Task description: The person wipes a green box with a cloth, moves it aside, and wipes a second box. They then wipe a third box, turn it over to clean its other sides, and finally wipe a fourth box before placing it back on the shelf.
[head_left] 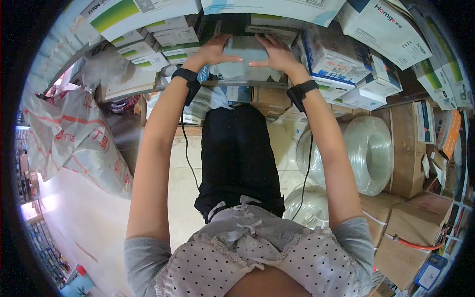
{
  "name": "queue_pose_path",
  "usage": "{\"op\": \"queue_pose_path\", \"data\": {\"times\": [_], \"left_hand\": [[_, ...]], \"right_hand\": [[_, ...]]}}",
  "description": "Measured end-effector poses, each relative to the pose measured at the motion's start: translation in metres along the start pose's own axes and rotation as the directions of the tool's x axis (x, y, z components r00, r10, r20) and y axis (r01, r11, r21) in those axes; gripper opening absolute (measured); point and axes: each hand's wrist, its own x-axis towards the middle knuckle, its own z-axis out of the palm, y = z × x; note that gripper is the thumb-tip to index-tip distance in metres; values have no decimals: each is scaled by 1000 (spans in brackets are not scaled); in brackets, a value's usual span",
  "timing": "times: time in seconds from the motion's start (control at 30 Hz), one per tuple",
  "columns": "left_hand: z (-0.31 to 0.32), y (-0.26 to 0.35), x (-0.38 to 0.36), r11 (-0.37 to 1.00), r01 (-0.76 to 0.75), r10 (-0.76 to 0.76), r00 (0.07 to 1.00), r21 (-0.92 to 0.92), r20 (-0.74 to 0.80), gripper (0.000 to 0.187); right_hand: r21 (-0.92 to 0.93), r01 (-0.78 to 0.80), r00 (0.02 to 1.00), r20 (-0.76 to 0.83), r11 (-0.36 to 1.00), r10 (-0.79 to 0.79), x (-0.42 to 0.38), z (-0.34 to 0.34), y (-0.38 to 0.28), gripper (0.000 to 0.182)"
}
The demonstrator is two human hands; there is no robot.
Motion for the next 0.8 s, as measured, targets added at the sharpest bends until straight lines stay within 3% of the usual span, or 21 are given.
{"op": "queue_pose_path", "data": {"times": [0.07,0.17,0.27,0.37,0.47,0.57,0.67,0.77,0.8], "left_hand": [[2,-5,1,995,-38,39,999,88,-11,109],[13,-15,-2,937,-154,176,983,313,-43,113],[14,-9,-7,967,-83,88,996,239,-9,114],[28,-14,-9,999,-48,47,994,-8,-94,115],[42,-19,-9,973,-114,64,969,-203,-237,114],[35,-3,-11,901,-95,-11,971,-423,-240,111],[20,6,-7,709,121,-269,957,-695,-107,107],[25,-1,6,399,203,-500,866,-894,-27,104],[25,-1,6,400,204,-499,866,-894,-26,104]], "right_hand": [[69,-20,999,31,997,18,5,0,2,98],[129,-22,992,-122,991,38,-2,18,5,100],[147,-66,987,-133,987,86,-7,24,3,102],[188,-72,985,-144,980,100,-7,27,2,105],[292,8,955,-285,956,79,-3,36,7,107],[429,-26,905,-373,903,203,-7,34,-4,101],[749,-71,815,-337,659,472,-2,39,-7,89],[814,-199,732,-247,546,635,21,85,27,77],[766,-264,713,-255,586,654,22,88,24,74]]}}
